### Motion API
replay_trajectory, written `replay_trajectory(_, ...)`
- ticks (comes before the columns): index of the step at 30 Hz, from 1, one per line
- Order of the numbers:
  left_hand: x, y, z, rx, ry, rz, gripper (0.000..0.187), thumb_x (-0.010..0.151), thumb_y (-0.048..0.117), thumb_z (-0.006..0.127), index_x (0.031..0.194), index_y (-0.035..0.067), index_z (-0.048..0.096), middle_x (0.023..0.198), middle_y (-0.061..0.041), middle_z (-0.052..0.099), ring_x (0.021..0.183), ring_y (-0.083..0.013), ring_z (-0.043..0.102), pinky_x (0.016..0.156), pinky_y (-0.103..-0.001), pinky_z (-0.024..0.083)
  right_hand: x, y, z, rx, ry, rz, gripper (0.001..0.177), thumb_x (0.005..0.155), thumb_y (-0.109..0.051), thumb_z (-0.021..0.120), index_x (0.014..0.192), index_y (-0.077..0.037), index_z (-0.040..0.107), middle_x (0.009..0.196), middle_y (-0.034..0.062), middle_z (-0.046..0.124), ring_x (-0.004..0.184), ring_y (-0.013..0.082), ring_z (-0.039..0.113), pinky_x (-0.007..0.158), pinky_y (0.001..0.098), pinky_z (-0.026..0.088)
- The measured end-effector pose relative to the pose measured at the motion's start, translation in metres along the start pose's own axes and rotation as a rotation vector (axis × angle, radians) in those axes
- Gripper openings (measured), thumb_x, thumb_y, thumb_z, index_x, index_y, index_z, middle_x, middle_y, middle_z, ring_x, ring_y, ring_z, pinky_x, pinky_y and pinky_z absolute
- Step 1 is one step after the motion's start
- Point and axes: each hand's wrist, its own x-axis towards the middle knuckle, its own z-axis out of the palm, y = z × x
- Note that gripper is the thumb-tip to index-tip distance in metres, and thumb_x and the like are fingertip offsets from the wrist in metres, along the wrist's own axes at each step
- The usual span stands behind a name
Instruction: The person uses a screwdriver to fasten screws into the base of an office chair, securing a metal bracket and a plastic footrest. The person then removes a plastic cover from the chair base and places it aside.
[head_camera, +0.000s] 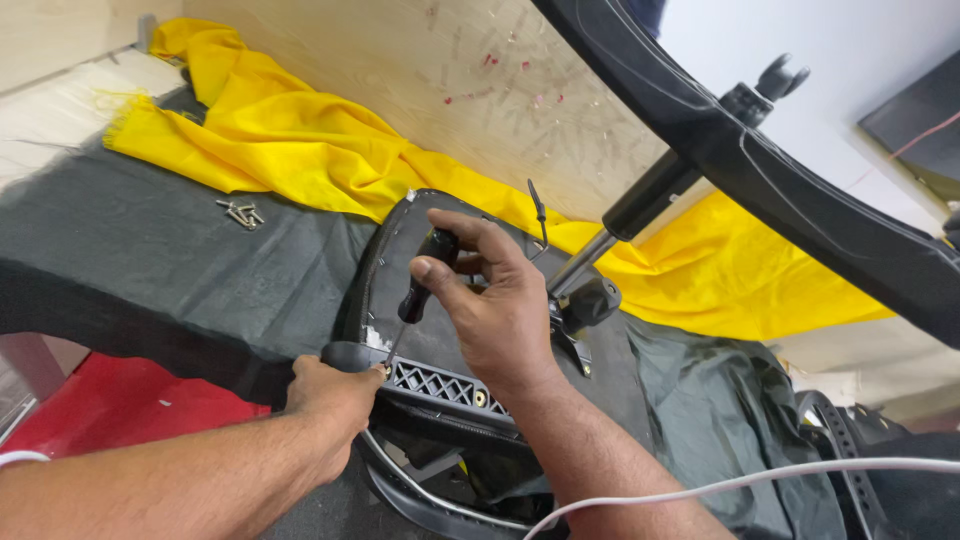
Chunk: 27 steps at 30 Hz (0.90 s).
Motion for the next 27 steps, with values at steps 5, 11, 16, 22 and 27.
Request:
replay_trajectory(5, -0.002, 0.006, 0.002, 0.043, 0.025, -0.027, 0.063, 0.09, 0.025, 0.08, 0.135, -0.006, 0.048, 0.108, -0.023, 0.075, 0.079, -0.0294, 0.07, 0.074, -0.043, 0.058, 0.006, -0.011, 0.005, -0.201, 0.058, 0.086, 0.041, 0.085, -0.016, 0.082, 0.121, -0.007, 0.067, 0.103, 0.0044, 0.071, 0.085, 0.0106, 0.069, 0.075, 0.0278, 0.06)
replay_trajectory(11, 0.01, 0.001, 0.005, 0.055, 0.035, -0.017, 0.069, 0.089, 0.024, 0.081, 0.14, -0.003, 0.044, 0.117, -0.021, 0.065, 0.088, -0.027, 0.067, 0.077, -0.039, 0.058, -0.004, -0.001, 0.003, 0.141, -0.144, -0.015, 0.047, 0.102, -0.006, 0.057, 0.148, -0.008, 0.05, 0.119, 0.0038, 0.069, 0.095, 0.0071, 0.064, 0.088, 0.0256, 0.057)
replay_trajectory(16, 0.012, -0.001, 0.008, 0.01, 0.017, 0.025, 0.059, 0.088, 0.017, 0.077, 0.134, -0.006, 0.05, 0.105, -0.021, 0.071, 0.077, -0.0263, 0.068, 0.068, -0.04, 0.055, 0.001, 0.009, 0.0, 0.029, -0.184, -0.285, 0.039, 0.106, 0.001, 0.058, 0.145, -0.002, 0.056, 0.122, 0.0078, 0.069, 0.107, 0.0098, 0.06, 0.095, 0.0276, 0.052)
replay_trajectory(22, 0.014, 0.002, 0.021, 0.058, 0.082, 0.0, 0.048, 0.085, 0.019, 0.081, 0.119, -0.004, 0.055, 0.087, -0.016, 0.07, 0.065, -0.0237, 0.062, 0.056, -0.037, 0.047, 0.012, 0.016, -0.011, 0.162, -0.2, -0.073, 0.037, 0.09, -0.009, 0.075, 0.124, -0.004, 0.062, 0.099, 0.0053, 0.069, 0.087, 0.0094, 0.064, 0.075, 0.0263, 0.057)
replay_trajectory(27, 0.012, -0.004, 0.031, -0.014, 0.157, 0.07, 0.032, 0.085, 0.015, 0.078, 0.102, -0.01, 0.068, 0.083, -0.018, 0.069, 0.063, -0.0241, 0.062, 0.054, -0.037, 0.046, 0.014, 0.03, -0.018, 0.205, -0.101, -0.067, 0.042, 0.082, -0.016, 0.083, 0.111, -0.004, 0.055, 0.098, 0.0012, 0.067, 0.086, 0.0069, 0.069, 0.07, 0.0251, 0.062)
